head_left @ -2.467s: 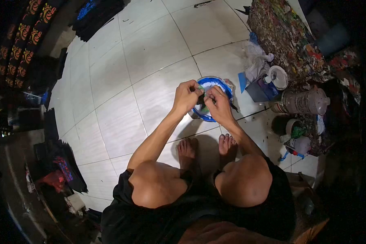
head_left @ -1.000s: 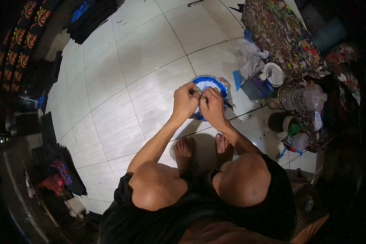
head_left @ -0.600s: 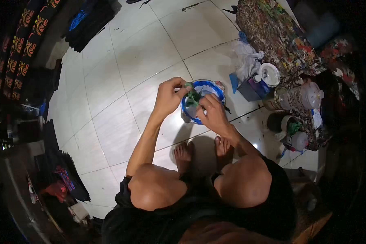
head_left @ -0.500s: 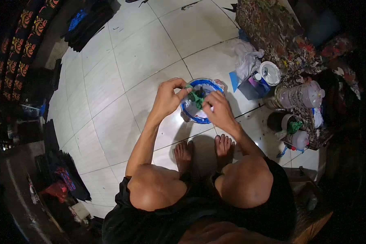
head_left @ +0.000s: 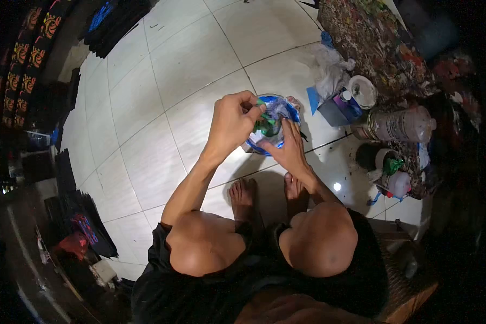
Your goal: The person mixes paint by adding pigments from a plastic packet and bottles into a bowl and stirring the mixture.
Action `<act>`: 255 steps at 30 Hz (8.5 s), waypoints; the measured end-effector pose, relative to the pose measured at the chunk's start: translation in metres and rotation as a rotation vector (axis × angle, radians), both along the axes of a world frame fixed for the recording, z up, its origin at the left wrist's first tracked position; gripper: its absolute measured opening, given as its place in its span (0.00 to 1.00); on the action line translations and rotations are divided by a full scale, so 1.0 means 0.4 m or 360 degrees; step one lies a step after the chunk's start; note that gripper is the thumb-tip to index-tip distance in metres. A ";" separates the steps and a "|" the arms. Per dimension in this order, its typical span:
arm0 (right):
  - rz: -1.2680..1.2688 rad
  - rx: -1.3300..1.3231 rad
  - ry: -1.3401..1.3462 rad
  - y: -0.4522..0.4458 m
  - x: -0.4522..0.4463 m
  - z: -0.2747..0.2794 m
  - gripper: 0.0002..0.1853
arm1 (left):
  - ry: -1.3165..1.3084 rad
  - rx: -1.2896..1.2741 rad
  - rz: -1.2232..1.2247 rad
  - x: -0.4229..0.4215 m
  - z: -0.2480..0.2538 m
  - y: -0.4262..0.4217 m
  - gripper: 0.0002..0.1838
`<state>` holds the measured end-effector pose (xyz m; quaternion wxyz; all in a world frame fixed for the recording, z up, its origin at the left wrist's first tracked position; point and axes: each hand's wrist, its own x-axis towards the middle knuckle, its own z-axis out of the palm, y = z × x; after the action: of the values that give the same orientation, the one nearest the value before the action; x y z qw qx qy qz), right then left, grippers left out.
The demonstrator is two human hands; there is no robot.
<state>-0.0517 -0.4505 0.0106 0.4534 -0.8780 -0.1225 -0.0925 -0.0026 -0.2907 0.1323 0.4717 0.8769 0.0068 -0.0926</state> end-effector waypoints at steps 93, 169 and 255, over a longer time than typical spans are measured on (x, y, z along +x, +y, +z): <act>0.0655 -0.0784 -0.0126 -0.075 0.197 0.305 0.11 | -0.0556 -0.0138 -0.0673 0.049 -0.145 0.031 0.18; -0.1149 -0.0466 0.0579 -0.720 -0.274 0.350 0.13 | -0.0638 0.0118 -0.0516 0.002 -0.137 0.006 0.08; -0.1643 -0.0651 0.0425 -0.418 -0.924 -0.117 0.11 | -0.0792 -0.0064 -0.0833 -0.018 -0.261 0.012 0.11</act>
<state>-0.4213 -0.6178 -0.0361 0.1819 -0.8980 0.3652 -0.1647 -0.0099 -0.2857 0.0279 0.4364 0.8351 -0.3348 0.0061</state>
